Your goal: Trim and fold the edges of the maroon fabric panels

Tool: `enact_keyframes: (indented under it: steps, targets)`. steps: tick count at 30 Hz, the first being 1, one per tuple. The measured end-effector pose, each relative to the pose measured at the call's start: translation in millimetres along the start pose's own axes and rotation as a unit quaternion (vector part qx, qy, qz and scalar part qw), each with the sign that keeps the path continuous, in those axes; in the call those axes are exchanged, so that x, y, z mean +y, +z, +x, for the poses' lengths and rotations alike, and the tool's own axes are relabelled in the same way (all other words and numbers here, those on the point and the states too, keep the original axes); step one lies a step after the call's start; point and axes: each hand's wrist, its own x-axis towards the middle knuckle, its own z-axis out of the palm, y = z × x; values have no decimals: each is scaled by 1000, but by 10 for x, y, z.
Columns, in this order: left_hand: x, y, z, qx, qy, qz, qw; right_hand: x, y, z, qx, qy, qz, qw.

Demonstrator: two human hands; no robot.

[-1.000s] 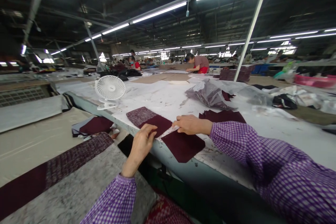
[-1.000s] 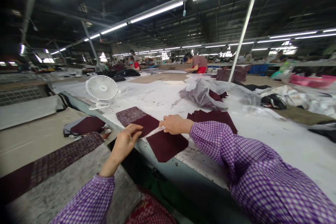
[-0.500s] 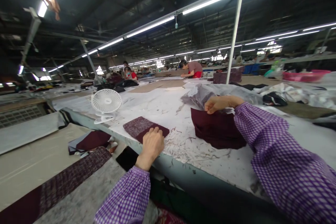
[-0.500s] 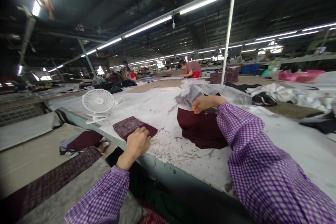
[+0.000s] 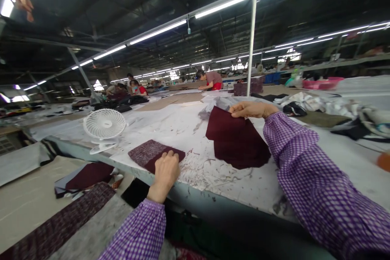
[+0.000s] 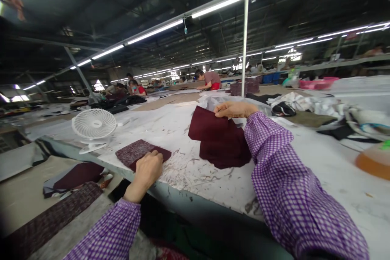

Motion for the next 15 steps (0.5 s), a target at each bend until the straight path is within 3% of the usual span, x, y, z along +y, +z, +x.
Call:
enact_keyframes:
  steps: [3,6,8,12,15]
  targets:
    - [-21,11,-4,11,-30,-6,999,71,-37,18,-5,49,-27,998]
    - [-85,3,-9,11,-67,-43,997,172,-75,55,55,124,-104,985]
    - [-111,-10,-10,3,-72,-71,995,185,-106,41,91,119,-127,981]
    - [-60,-22,-12,2,-36,-57,998,132,-153,-32,19,59,-61,996]
    - [-10,2,2,9,-19,-47,999,190,-162,1,-27,144,-89,985]
